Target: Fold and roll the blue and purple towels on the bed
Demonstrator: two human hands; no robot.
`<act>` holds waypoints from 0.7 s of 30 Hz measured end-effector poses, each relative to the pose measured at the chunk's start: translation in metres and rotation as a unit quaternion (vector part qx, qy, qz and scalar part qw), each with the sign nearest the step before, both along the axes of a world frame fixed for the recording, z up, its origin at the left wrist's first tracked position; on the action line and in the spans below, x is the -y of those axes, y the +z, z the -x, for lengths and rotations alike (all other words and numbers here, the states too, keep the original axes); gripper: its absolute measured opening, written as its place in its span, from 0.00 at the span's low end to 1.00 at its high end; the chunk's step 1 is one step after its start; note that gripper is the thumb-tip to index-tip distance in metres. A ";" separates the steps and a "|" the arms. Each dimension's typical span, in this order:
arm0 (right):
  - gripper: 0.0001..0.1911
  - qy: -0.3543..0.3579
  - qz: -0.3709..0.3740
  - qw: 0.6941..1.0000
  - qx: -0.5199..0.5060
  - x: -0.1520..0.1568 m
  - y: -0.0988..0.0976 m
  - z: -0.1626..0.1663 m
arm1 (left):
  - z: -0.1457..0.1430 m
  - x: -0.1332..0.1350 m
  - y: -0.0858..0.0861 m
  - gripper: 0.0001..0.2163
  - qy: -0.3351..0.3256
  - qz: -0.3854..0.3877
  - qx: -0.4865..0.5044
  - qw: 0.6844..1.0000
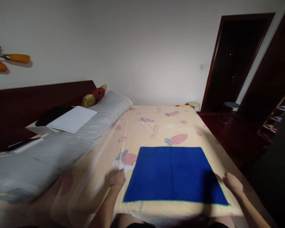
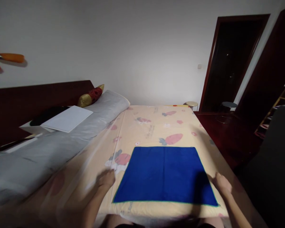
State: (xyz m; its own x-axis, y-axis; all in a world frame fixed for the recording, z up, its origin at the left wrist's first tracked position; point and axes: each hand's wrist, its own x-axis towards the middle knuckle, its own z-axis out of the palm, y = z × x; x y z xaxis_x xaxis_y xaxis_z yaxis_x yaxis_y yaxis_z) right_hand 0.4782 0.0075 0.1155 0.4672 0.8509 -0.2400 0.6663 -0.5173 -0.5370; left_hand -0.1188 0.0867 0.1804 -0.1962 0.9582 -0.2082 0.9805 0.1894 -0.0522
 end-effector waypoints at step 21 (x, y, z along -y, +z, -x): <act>0.27 0.292 -0.187 0.934 0.092 -0.033 -0.119 0.248 | -0.208 0.033 -0.162 0.28 -0.275 -0.143 0.155 0.938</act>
